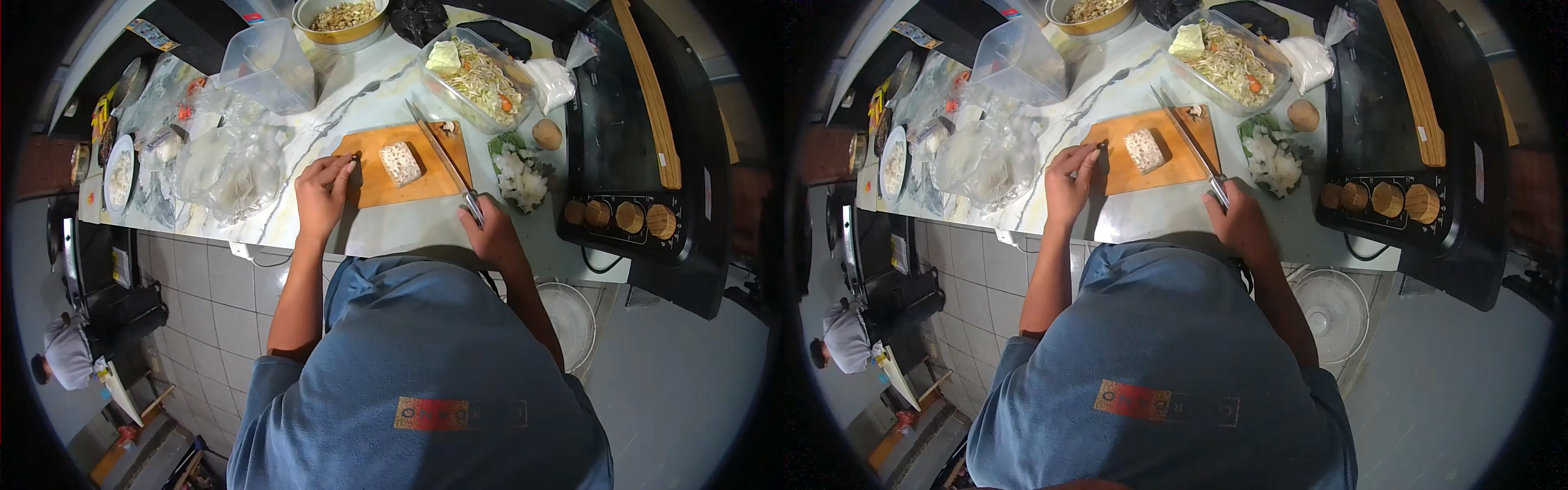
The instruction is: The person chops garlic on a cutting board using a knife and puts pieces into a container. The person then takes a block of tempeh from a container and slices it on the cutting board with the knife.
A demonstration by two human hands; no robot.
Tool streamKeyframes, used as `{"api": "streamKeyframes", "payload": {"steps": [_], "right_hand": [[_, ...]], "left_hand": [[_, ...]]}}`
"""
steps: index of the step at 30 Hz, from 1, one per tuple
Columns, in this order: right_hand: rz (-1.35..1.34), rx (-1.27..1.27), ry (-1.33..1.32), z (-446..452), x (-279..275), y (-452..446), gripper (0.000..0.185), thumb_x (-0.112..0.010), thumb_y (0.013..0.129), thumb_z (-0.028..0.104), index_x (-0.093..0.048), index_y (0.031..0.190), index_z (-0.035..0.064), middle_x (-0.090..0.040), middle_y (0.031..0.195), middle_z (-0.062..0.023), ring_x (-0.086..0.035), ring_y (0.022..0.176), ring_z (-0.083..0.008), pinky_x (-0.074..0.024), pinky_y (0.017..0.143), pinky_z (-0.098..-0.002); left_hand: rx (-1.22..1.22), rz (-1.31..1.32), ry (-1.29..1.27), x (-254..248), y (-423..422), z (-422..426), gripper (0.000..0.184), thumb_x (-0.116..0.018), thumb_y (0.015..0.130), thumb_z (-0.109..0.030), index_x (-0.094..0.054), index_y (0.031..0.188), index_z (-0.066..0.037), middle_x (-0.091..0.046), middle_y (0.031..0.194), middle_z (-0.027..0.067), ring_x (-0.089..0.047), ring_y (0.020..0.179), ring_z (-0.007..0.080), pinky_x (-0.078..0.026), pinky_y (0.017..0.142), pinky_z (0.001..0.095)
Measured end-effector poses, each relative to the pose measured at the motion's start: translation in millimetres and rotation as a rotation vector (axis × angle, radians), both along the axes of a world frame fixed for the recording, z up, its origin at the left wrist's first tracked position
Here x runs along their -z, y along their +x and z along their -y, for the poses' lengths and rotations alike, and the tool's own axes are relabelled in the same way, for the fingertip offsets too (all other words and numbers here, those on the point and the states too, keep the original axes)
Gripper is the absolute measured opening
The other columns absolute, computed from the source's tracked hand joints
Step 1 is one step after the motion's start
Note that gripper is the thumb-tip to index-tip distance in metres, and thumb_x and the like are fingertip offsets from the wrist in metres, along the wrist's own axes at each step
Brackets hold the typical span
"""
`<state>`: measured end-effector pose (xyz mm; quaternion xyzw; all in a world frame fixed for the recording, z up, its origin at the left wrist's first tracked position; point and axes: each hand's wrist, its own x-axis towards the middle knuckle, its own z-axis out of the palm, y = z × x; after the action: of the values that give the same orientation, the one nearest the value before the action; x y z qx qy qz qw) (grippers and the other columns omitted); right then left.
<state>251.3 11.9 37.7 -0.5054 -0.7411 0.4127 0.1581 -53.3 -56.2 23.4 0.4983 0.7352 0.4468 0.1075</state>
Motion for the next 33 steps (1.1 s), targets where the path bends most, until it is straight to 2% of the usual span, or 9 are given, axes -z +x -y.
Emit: {"api": "streamKeyframes", "payload": {"steps": [6,8,15,17,20,24,27,30,33], "right_hand": [[0.034,0.023,0.017,0,-4,-3,0.028,-0.064,0.098,0.027,-0.059,0.095,-0.0013,-0.065,0.08,-0.0207,-0.068,0.074,-0.0338,-0.0509,0.068,-0.0407],[0.016,0.072,-0.123,-1,-1,-4,0.028,-0.06,0.1,0.029,-0.06,0.097,0.0011,-0.066,0.083,-0.0242,-0.064,0.084,-0.0487,-0.0493,0.068,-0.051],[0.068,0.067,0.059,-2,-2,-8,0.026,-0.054,0.104,0.028,-0.059,0.098,0.003,-0.066,0.081,-0.025,-0.063,0.081,-0.0503,-0.048,0.065,-0.0532],[-0.001,0.119,0.037,-1,-11,-12,0.027,-0.054,0.104,0.029,-0.058,0.096,0.0035,-0.065,0.08,-0.0255,-0.063,0.082,-0.0508,-0.0473,0.065,-0.0546],[0.0,0.097,0.059,-2,-4,-12,0.025,-0.053,0.105,0.023,-0.052,0.094,0.0004,-0.059,0.076,-0.0237,-0.06,0.074,-0.0465,-0.0466,0.063,-0.0435],[0.063,0.091,0.056,-3,5,-9,0.025,-0.053,0.105,0.023,-0.052,0.094,0.0002,-0.059,0.076,-0.0237,-0.06,0.074,-0.0463,-0.0468,0.064,-0.0435],[0.04,0.089,0.028,-4,4,-8,0.025,-0.053,0.105,0.023,-0.052,0.095,-0.0001,-0.06,0.077,-0.0239,-0.06,0.074,-0.0461,-0.047,0.065,-0.0439],[0.011,0.067,0.077,-7,4,-7,0.026,-0.054,0.104,0.027,-0.055,0.096,0.0022,-0.065,0.08,-0.0254,-0.062,0.083,-0.0513,-0.0483,0.066,-0.0538],[0.033,0.06,0.043,-7,2,-6,0.027,-0.054,0.103,0.027,-0.054,0.095,0.0014,-0.064,0.08,-0.0257,-0.062,0.082,-0.0513,-0.0478,0.066,-0.0539]], "left_hand": [[-0.02,-0.007,-0.007,7,-4,1,0.011,-0.08,0.083,-0.01,-0.08,0.093,-0.004,-0.075,0.085,0.0125,-0.069,0.078,0.0275,-0.053,0.072,0.0371],[0.0,-0.023,0.05,1,-3,0,0.01,-0.08,0.084,-0.01,-0.08,0.093,-0.005,-0.074,0.084,0.0129,-0.069,0.076,0.0283,-0.052,0.072,0.0369],[-0.041,-0.102,0.054,0,1,-6,0.007,-0.08,0.083,-0.008,-0.08,0.089,-0.005,-0.074,0.084,0.0133,-0.068,0.073,0.0279,-0.052,0.071,0.0371],[-0.023,-0.041,-0.003,-7,2,-4,0.013,-0.082,0.084,-0.013,-0.077,0.084,-0.001,-0.075,0.086,0.0127,-0.07,0.08,0.0261,-0.053,0.075,0.0348],[-0.007,-0.083,-0.009,0,-3,-1,0.015,-0.085,0.081,-0.014,-0.077,0.084,-0.002,-0.075,0.088,0.0126,-0.07,0.079,0.0247,-0.053,0.074,0.0339],[-0.111,-0.032,0.005,6,-2,-3,0.018,-0.088,0.073,-0.011,-0.073,0.078,-0.002,-0.071,0.079,0.0127,-0.066,0.068,0.0299,-0.052,0.065,0.0387],[-0.079,-0.032,0.019,3,-2,-5,0.016,-0.085,0.078,-0.01,-0.071,0.077,-0.001,-0.07,0.079,0.0135,-0.067,0.07,0.0298,-0.052,0.067,0.0385],[-0.069,0.021,0.05,4,-1,-9,0.012,-0.08,0.084,-0.009,-0.071,0.08,-0.001,-0.071,0.082,0.0141,-0.068,0.073,0.0306,-0.052,0.07,0.0384],[0.006,-0.139,-0.022,9,-4,-5,0.013,-0.072,0.094,-0.012,-0.074,0.093,0.001,-0.072,0.091,0.0144,-0.069,0.08,0.0248,-0.053,0.076,0.0342]]}}
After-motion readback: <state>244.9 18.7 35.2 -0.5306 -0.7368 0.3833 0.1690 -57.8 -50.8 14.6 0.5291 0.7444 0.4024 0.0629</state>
